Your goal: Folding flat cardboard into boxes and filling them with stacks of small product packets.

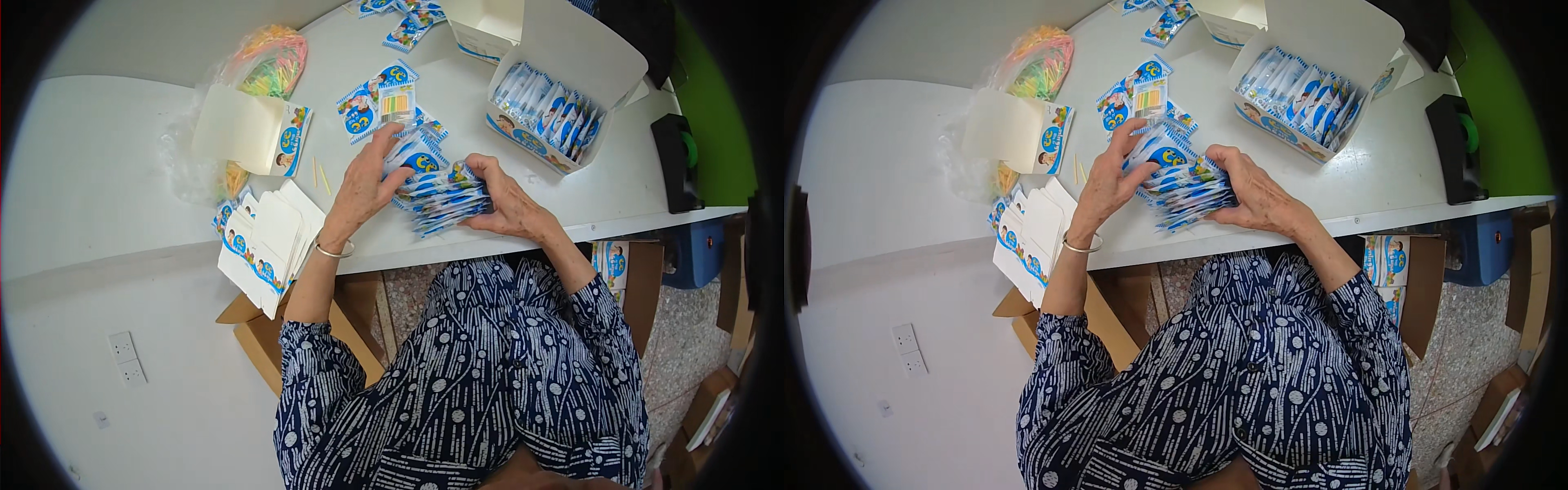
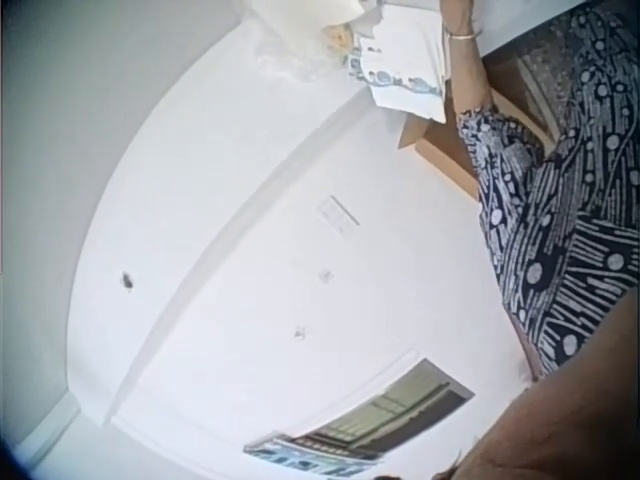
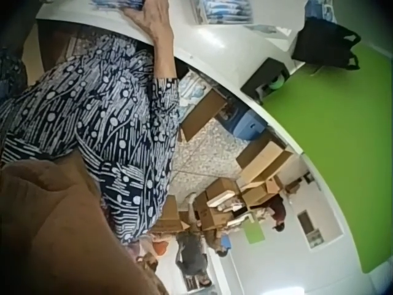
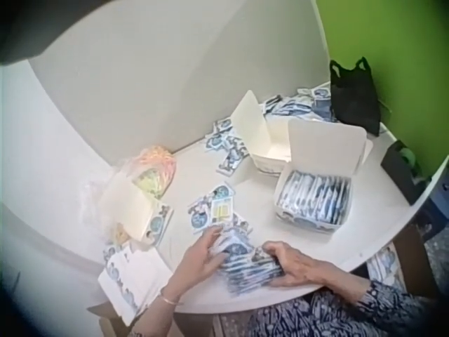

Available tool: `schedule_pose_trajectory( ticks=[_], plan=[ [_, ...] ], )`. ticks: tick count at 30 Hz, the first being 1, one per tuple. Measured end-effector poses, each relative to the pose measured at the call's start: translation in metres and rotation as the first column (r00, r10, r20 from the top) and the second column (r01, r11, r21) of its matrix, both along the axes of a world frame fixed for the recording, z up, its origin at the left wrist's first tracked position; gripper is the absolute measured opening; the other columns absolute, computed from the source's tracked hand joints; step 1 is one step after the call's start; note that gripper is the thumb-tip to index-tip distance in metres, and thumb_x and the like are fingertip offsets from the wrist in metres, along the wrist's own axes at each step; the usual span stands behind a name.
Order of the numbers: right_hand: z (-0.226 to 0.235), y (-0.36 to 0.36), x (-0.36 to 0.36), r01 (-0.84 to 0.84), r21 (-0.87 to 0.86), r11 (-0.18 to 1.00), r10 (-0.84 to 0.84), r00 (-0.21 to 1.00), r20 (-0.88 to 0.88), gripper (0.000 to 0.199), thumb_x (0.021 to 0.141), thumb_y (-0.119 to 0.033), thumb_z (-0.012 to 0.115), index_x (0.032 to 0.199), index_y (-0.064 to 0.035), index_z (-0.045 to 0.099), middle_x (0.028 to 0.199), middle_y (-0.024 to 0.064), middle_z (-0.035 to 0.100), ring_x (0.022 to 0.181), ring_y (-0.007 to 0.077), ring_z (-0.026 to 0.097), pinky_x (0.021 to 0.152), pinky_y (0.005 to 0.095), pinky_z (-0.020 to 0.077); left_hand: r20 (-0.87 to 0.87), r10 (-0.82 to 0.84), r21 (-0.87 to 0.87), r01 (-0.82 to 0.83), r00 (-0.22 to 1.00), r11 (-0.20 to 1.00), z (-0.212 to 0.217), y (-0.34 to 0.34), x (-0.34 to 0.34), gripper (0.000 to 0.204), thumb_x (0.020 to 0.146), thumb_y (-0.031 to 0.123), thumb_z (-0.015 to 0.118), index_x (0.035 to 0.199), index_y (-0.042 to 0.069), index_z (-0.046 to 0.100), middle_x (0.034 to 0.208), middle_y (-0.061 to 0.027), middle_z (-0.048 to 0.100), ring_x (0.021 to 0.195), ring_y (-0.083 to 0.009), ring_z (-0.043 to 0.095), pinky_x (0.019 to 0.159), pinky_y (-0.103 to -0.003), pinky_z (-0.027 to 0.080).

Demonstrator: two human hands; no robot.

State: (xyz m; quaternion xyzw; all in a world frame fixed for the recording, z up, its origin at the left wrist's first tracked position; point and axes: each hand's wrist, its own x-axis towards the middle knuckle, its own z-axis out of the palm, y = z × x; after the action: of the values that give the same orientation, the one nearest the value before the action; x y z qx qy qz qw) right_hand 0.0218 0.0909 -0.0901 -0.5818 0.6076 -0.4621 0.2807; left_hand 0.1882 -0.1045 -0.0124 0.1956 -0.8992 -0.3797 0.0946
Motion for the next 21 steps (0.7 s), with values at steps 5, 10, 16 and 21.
schedule_pose_trajectory(
  ticks=[5, 10, 16, 21],
  plan=[
    [0.002, 0.001, 0.0, -0.015, 0.021, 1.0, 0.015, 1.0, -0.005, 0.089, 0.067, -0.027, 0.083, 0.134, -0.0067, 0.028, 0.125, 0.0183, 0.045, 0.121, 0.0336, 0.048, 0.105, 0.04, 0.037, -0.057, 0.005, -0.084, -0.01, 0.998, 0.996, -0.008, -0.003, 0.007, 0.054, 0.085, 0.017, 0.069, 0.132, 0.004, 0.047, 0.113, -0.0181, 0.064, 0.1, -0.0301, 0.064, 0.087, -0.039, 0.049],
    [0.001, 0.001, -0.002, -0.021, 0.011, 1.0, 0.021, 1.0, -0.021, 0.088, 0.066, -0.026, 0.083, 0.133, -0.0073, 0.029, 0.128, 0.0189, 0.044, 0.121, 0.0341, 0.048, 0.106, 0.0399, 0.0367, -0.029, 0.083, 0.302, -0.07, 0.996, 0.951, -0.016, 0.0, 0.011, 0.046, 0.086, 0.019, 0.07, 0.125, 0.001, 0.055, 0.108, -0.011, 0.066, 0.096, -0.0176, 0.062, 0.086, -0.031, 0.049],
    [-0.001, -0.005, -0.002, 0.024, -0.183, 0.983, -0.042, 0.994, -0.096, 0.097, 0.062, -0.023, 0.086, 0.135, -0.0082, 0.023, 0.139, 0.021, 0.035, 0.132, 0.0356, 0.038, 0.11, 0.0424, 0.0326, -0.089, 0.026, 0.354, 0.007, 0.996, 0.935, -0.025, 0.007, 0.006, 0.036, 0.09, 0.018, 0.066, 0.121, -0.001, 0.059, 0.104, -0.0074, 0.066, 0.093, -0.0125, 0.059, 0.082, -0.026, 0.048],
    [-0.003, -0.007, 0.001, 0.064, -0.168, 0.984, -0.072, 0.996, -0.046, 0.109, 0.057, -0.025, 0.088, 0.137, -0.0073, 0.016, 0.142, 0.0207, 0.033, 0.134, 0.0353, 0.035, 0.112, 0.0425, 0.0303, -0.158, -0.026, 0.266, 0.068, 0.987, 0.962, -0.036, 0.024, -0.004, 0.035, 0.098, 0.025, 0.055, 0.12, -0.002, 0.058, 0.103, -0.006, 0.064, 0.092, -0.011, 0.056, 0.083, -0.026, 0.045]
  ],
)
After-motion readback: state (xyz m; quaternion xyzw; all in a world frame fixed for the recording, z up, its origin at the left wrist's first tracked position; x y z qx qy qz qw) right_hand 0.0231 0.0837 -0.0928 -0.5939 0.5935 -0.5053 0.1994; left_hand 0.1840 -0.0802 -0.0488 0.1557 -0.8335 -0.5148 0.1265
